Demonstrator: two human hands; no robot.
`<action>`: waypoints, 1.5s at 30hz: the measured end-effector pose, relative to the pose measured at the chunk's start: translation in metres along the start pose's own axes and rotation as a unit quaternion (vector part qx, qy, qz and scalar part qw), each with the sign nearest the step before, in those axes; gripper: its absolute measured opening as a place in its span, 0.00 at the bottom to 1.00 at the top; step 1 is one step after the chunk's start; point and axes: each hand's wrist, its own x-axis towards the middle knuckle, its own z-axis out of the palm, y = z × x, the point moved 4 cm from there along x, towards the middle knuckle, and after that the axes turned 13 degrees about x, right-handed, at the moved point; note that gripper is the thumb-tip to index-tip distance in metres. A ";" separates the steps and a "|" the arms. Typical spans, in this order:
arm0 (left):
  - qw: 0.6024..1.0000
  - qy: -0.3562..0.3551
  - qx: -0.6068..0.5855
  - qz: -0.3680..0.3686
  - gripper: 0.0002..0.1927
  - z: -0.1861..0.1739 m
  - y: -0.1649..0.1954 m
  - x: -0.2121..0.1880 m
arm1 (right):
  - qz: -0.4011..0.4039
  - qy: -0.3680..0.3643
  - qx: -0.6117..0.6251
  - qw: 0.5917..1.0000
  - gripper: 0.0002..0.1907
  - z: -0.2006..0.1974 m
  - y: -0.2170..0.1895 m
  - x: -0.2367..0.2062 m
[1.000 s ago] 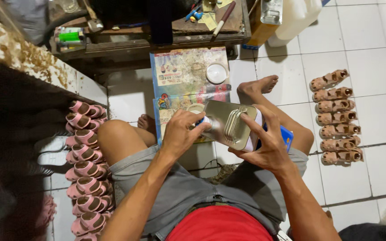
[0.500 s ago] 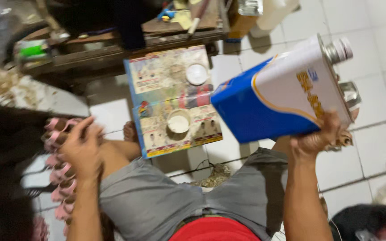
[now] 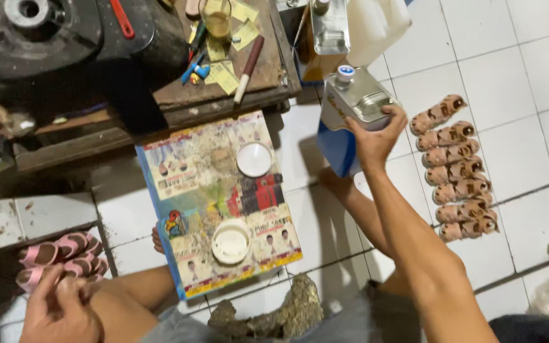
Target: The person sits on the floor and applies glue to pink sandals using a small brush. They pour glue from a metal tin into a small container, then repeatedly dip the brush and apply the adhesive to the straps and sole of each sandal before placing them in a row.
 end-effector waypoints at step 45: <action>0.983 0.082 0.038 0.162 0.07 -0.070 0.046 -0.030 | -0.105 -0.459 -0.030 0.882 0.61 0.085 -0.252 -0.316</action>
